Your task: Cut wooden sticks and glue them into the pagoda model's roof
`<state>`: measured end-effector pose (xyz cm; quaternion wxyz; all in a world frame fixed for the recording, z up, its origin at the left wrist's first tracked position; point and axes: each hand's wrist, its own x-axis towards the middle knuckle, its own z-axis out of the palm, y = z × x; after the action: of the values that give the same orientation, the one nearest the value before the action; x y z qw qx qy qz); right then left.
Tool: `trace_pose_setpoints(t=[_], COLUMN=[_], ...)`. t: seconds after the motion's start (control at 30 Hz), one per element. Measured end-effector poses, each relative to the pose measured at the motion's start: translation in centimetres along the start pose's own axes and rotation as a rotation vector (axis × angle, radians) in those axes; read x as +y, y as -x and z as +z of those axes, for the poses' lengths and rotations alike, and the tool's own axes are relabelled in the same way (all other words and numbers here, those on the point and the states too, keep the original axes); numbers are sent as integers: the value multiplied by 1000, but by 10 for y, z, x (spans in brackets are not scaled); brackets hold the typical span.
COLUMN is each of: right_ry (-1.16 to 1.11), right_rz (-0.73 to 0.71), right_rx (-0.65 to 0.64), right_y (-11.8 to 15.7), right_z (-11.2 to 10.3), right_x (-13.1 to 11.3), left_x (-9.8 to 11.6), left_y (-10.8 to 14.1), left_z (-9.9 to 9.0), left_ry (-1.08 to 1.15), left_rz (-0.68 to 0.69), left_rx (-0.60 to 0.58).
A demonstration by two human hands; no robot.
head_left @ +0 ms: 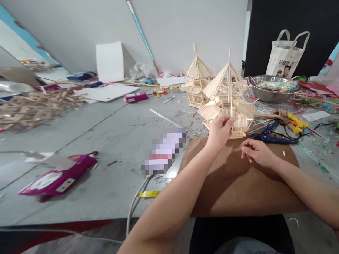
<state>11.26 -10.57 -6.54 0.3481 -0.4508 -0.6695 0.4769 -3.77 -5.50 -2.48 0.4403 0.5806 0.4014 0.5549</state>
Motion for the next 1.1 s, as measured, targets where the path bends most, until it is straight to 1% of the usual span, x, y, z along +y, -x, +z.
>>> trace_pose_setpoints(t=[0.17,0.27,0.33,0.4,0.47,0.5,0.53,0.6,0.73,0.87,0.97,1.1], right_ry=[18,104,208,276,286,296,314,375,442,426,324,119], right_rz=[-7,-69,-177,-307,-426,-488,-540,-582,-522,-448,-385,-267], right_rx=[22,71,171,329,498,561,604,647,666,646,607,538], right_y=[1,3,1,-6,-19,-28,-38,-61,-99,-121,-131,-136], right_z=[-2,-10,-20,-32,-45,-51,-56,-64,-68,-64,-57,-49], right_x=[0,-12,-30,-54,-78,-89,-99,-111,-118,-118,-121,-127], left_x=[5,6,6,4,2,0,-1,-3,-1,2,1,0], left_y=[3,3,2,1,-1,-2,-3,-5,-4,-2,-3,-3], left_z=[1,0,0,0,0,0,0,0,0,1,0,0], left_ry=[-45,-61,-66,-66,-74,-81,-91,-113,-108,-81,-75,-79], left_rz=[6,4,2,8,19,26,33,44,35,15,15,3], left_rx=[-6,-14,-20,-24,-26,-24,-21,-14,-11,-18,-24,-19])
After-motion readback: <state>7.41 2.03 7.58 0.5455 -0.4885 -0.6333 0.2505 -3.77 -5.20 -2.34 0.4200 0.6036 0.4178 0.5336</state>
